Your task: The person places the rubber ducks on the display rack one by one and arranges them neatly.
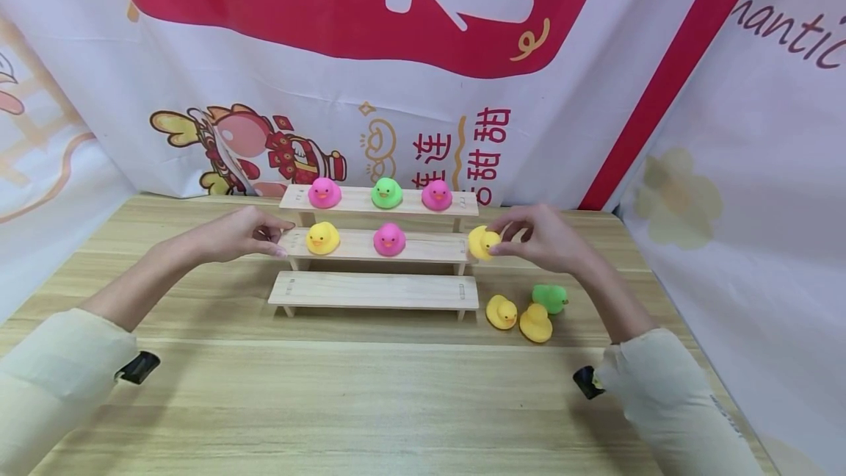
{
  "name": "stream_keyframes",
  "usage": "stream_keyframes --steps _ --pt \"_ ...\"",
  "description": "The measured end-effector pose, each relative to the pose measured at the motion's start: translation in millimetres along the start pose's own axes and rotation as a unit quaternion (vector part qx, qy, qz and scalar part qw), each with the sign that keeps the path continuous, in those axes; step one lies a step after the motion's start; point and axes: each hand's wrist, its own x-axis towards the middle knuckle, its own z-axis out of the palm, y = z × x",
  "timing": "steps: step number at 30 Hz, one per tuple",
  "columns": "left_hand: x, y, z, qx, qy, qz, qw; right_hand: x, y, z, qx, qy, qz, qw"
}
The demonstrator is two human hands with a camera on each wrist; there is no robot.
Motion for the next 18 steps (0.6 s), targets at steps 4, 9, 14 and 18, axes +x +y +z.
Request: stream_keyframes --steps 4,9,14,18 --pt "-0.5 -0.5 -0.5 0.001 -0.001 -0.001 1.0000 4.3 -6.9 2.9 0.004 -0.005 0.000 1.0000" --pt "-1.1 -0.4 -1.1 0.000 -0.005 -0.001 1.0000 11.6 -11.4 8.8 0.003 -0.013 0.003 0.9999" --pt "-0.8 -0.6 -1.3 -0.002 -0.008 -0.005 1.0000 19.7 -13.4 17.6 0.005 -0.015 -0.004 0.9999" --pt "-0.5 -1.8 -1.0 -0.003 -0.009 -0.008 0.9999 26.4 -15.5 24.3 0.003 -0.010 -0.011 0.9999"
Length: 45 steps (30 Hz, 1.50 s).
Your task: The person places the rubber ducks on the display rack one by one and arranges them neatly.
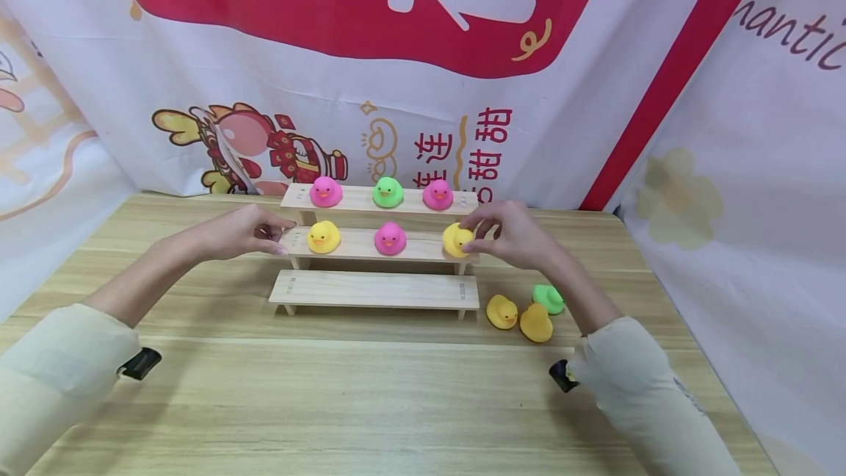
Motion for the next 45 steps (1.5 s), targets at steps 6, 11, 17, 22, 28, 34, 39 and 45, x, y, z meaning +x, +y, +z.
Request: stream_keyframes --steps 6,11,17,22,28,34,39,45 --pt "0.3 -0.5 0.4 -0.002 0.000 -0.004 1.0000 9.3 -2.9 6.9 0.002 -0.005 -0.015 0.9999" --pt "0.1 0.2 0.4 -0.006 -0.003 -0.003 1.0000 14.7 -4.8 10.6 0.011 -0.019 -0.012 0.9997" --pt "0.6 0.5 0.5 -0.010 -0.003 0.003 0.9999 19.9 -5.5 13.4 0.010 -0.027 -0.008 0.9996" --pt "1.1 0.4 0.7 -0.011 -0.001 0.008 0.9999 22.4 -6.8 12.3 0.000 -0.031 -0.008 0.9995" --pt "1.6 -0.3 0.5 -0.009 -0.004 0.002 0.9999 21.6 -5.9 10.8 0.003 -0.035 -0.002 0.9994" --pt "1.2 -0.3 0.2 -0.011 -0.007 0.002 0.9999 10.2 -3.8 -0.4 0.021 -0.022 0.001 0.9995" --pt "0.2 1.3 -0.6 -0.010 -0.005 0.004 0.9999 -6.6 2.4 -13.6 0.011 -0.009 0.023 0.9996" --pt "0.1 2.7 -0.7 -0.010 -0.006 0.002 0.9999 -25.2 15.0 -23.5 -0.007 -0.003 0.030 0.9995"
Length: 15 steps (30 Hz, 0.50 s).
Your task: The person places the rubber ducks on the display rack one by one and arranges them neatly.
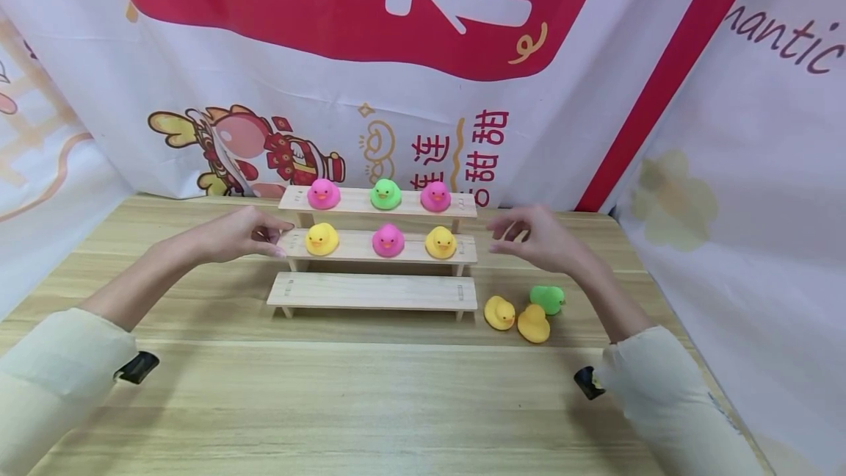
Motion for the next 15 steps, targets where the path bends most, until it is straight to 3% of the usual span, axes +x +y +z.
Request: stream_keyframes --steps 6,15 --pt "-0.2 -2.6 0.5 0.005 0.000 -0.002 1.0000 -18.6 12.3 -4.2 -0.011 -0.019 0.024 0.9995" --pt "0.6 -3.7 0.2 0.006 0.000 -0.005 1.0000 -38.7 39.8 -6.2 -0.013 -0.059 0.010 0.9981"
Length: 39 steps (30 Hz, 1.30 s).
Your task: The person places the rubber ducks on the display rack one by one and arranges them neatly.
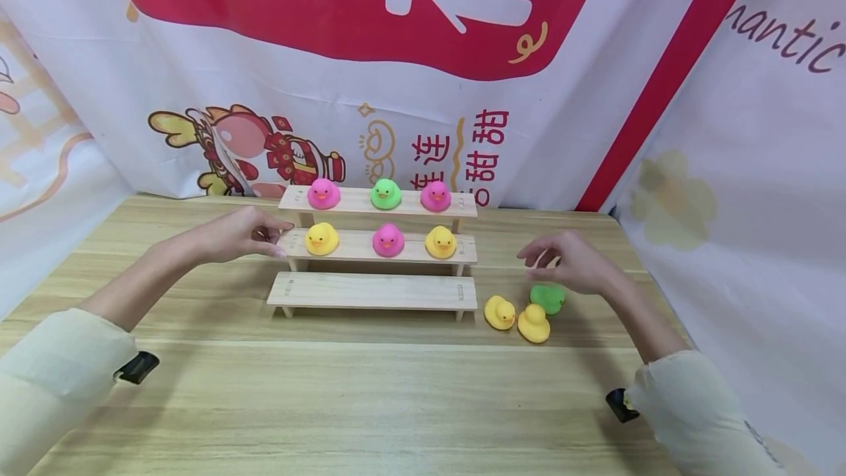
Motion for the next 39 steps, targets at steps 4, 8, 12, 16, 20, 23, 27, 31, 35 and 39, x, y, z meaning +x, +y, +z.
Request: stream_keyframes --steps 4,8,12,16,20,23,27,31,35,39 --pt "-0.1 0.1 -0.3 0.001 0.000 0.002 1.0000 -7.4 12.6 0.8 0.009 -0.024 0.002 0.9997" --pt "-0.3 0.1 -0.2 0.001 0.001 0.007 1.0000 -14.0 22.2 1.8 0.014 -0.043 0.007 0.9989" --pt "-1.0 0.1 -0.1 0.002 0.001 0.006 1.0000 -17.6 29.1 3.4 0.017 -0.056 0.017 0.9981" --pt "-1.4 0.5 -0.1 0.003 0.000 0.001 1.0000 -19.1 33.8 5.4 0.019 -0.069 0.030 0.9970" --pt "-0.9 0.4 -0.4 0.001 -0.001 0.001 1.0000 -20.6 38.2 6.1 0.015 -0.083 0.031 0.9960" --pt "-0.4 -0.8 -0.3 -0.001 -0.001 0.002 1.0000 -20.8 40.7 5.9 0.016 -0.094 0.031 0.9950" --pt "0.3 -1.4 -0.2 -0.003 -0.002 0.003 1.0000 -19.7 42.5 4.5 0.022 -0.101 0.036 0.9940" --pt "0.0 -0.4 0.1 -0.005 -0.002 0.001 1.0000 -18.6 45.4 2.5 0.020 -0.083 0.040 0.9955" --pt "-0.9 1.4 0.4 -0.007 0.000 0.000 1.0000 -18.5 46.1 1.5 0.011 -0.052 0.042 0.9977" --pt "-1.9 2.4 -0.2 -0.007 0.000 0.002 1.0000 -16.6 40.7 1.1 0.002 -0.028 0.045 0.9986"
